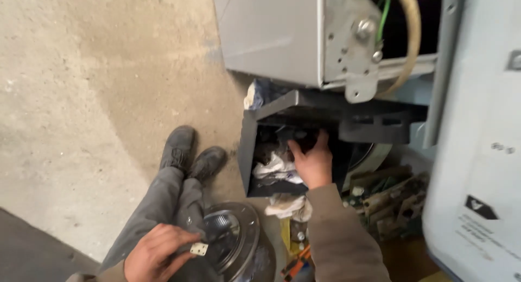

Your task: The person rummages through a black plastic drawer located at the base of a white appliance, moving aside various items including a multimeter and crumpled paper. They retrieve a small white electrical connector and hold it up for inspection while standing in a cluttered workshop.

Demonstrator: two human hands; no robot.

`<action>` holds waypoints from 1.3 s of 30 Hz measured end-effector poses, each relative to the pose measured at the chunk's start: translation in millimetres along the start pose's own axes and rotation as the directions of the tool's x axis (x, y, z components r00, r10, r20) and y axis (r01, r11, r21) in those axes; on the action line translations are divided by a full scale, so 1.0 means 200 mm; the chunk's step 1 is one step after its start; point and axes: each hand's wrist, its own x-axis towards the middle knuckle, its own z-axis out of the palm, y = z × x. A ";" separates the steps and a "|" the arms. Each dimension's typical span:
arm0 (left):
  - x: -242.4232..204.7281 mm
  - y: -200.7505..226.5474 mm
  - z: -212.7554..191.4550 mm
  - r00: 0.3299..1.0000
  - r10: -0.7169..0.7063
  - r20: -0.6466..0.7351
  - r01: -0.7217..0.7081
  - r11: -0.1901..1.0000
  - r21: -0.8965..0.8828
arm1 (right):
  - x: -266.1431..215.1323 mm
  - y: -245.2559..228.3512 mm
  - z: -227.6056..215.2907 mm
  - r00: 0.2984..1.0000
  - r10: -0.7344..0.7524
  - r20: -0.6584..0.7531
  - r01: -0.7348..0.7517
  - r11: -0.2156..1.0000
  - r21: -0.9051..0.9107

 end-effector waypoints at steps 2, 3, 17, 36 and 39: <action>0.03 0.01 -0.01 1.000 -0.031 0.003 0.031 0.999 -0.020 | 0.00 -0.07 0.03 0.979 0.177 -0.099 -0.165 0.978 0.125; 0.02 -0.01 0.00 0.999 -0.033 0.000 0.033 0.999 -0.018 | 0.00 -0.03 0.06 0.980 0.174 -0.097 -0.161 0.979 0.127; 0.06 -0.02 -0.05 0.997 -0.050 0.064 0.052 0.998 -0.024 | -0.21 0.26 0.03 0.988 -0.153 -0.015 0.142 0.949 -0.282; 0.05 -0.07 -0.05 0.999 -0.016 0.051 0.018 0.999 -0.034 | -0.08 -0.03 -0.11 0.953 -0.294 0.073 0.303 0.923 -0.237; 0.04 -0.05 -0.08 0.995 -0.069 0.075 0.073 0.996 -0.049 | -0.23 -0.13 -0.30 0.938 -0.307 -0.163 0.273 0.941 -0.200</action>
